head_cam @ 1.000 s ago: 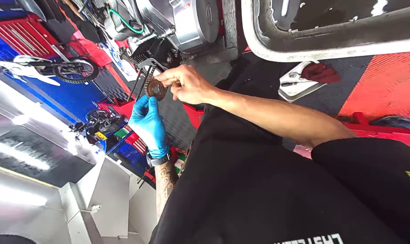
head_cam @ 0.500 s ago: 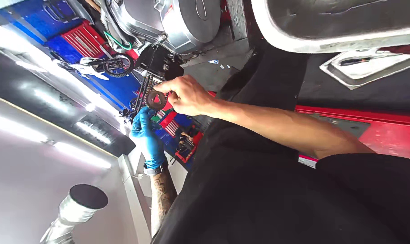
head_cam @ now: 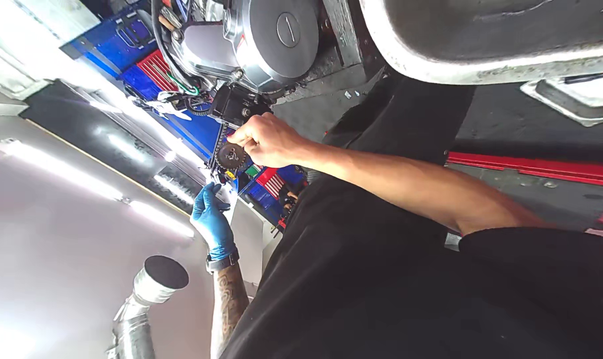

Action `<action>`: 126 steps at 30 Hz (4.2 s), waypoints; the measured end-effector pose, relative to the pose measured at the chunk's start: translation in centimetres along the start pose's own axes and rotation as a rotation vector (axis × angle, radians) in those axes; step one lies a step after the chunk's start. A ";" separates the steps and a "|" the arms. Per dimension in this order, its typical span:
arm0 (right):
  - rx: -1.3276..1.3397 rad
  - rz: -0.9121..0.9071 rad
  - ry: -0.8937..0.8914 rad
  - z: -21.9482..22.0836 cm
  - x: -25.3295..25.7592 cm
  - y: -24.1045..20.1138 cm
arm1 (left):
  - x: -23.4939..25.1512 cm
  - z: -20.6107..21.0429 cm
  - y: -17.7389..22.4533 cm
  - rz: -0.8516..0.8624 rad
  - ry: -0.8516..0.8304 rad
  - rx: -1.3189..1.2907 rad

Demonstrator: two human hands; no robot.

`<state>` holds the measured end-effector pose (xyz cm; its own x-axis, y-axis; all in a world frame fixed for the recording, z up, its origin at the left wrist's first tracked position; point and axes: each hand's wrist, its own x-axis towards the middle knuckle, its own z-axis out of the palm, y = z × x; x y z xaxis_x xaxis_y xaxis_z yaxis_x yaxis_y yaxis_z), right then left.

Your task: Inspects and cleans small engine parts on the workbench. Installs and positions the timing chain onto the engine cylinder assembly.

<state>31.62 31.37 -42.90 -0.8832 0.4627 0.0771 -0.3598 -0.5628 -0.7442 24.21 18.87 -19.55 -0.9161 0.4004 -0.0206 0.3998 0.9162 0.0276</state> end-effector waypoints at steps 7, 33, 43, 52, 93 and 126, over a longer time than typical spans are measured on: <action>0.002 0.010 0.027 0.5 0.1 -0.5 | 1.0 -0.1 -2.3 -0.028 0.026 0.008; -0.162 -0.049 0.347 4.4 0.2 -0.2 | 6.8 1.7 9.2 0.395 -0.407 0.552; -0.116 -0.053 0.373 4.6 0.2 0.1 | 9.1 2.2 8.7 0.327 -0.579 0.531; -0.061 -0.049 0.387 4.9 0.5 0.1 | 8.6 2.1 9.9 0.306 -0.602 0.483; -0.072 -0.130 0.475 5.7 -0.2 -0.4 | 5.6 0.6 7.1 0.270 -0.515 0.321; -0.491 0.281 0.411 9.3 0.0 -6.3 | -1.7 8.3 -1.5 0.363 -0.035 -0.415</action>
<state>31.06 28.53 -32.05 -0.7029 0.6209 -0.3471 0.1283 -0.3693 -0.9204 25.39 16.96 -27.84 -0.7170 0.6964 0.0303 0.6381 0.6383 0.4306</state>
